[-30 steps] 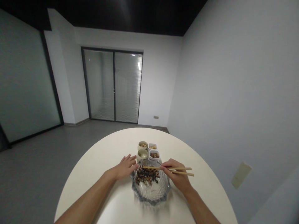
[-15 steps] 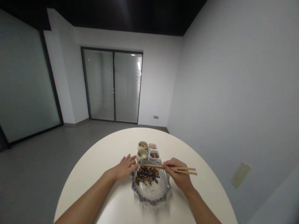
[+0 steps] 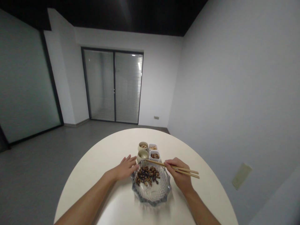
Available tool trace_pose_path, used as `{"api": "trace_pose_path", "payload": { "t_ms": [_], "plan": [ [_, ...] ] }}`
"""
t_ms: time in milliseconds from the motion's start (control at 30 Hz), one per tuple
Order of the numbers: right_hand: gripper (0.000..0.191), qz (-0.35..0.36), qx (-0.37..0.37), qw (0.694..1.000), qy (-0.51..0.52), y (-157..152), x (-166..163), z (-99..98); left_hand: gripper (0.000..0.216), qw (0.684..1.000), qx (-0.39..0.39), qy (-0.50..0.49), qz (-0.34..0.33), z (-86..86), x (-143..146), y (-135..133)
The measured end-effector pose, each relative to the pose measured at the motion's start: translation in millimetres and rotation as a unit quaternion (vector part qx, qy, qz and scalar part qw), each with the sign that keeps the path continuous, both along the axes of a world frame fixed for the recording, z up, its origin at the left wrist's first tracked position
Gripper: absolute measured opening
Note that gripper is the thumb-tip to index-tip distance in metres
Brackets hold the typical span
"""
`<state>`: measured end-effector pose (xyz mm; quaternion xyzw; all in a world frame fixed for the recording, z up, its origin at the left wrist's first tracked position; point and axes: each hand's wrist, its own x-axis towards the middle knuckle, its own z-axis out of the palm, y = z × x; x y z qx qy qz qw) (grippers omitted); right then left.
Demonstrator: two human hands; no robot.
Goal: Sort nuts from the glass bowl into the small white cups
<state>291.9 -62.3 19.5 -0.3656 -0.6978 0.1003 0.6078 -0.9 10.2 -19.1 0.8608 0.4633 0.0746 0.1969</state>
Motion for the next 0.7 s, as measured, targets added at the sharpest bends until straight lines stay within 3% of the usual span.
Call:
{"api": "trace_pose_path", "payload": {
  "t_ms": [467, 700],
  "plan": [
    [0.006, -0.04, 0.013, 0.999, 0.007, 1, -8, -5.3, 0.054, 1.0, 0.008, -0.01, -0.003, -2.7, 1, 2],
    [0.007, -0.019, 0.022, 0.999, 0.015, 2, -12, -5.5, 0.057, 1.0, 0.009, 0.009, -0.002, 2.6, 2, -2]
  ]
}}
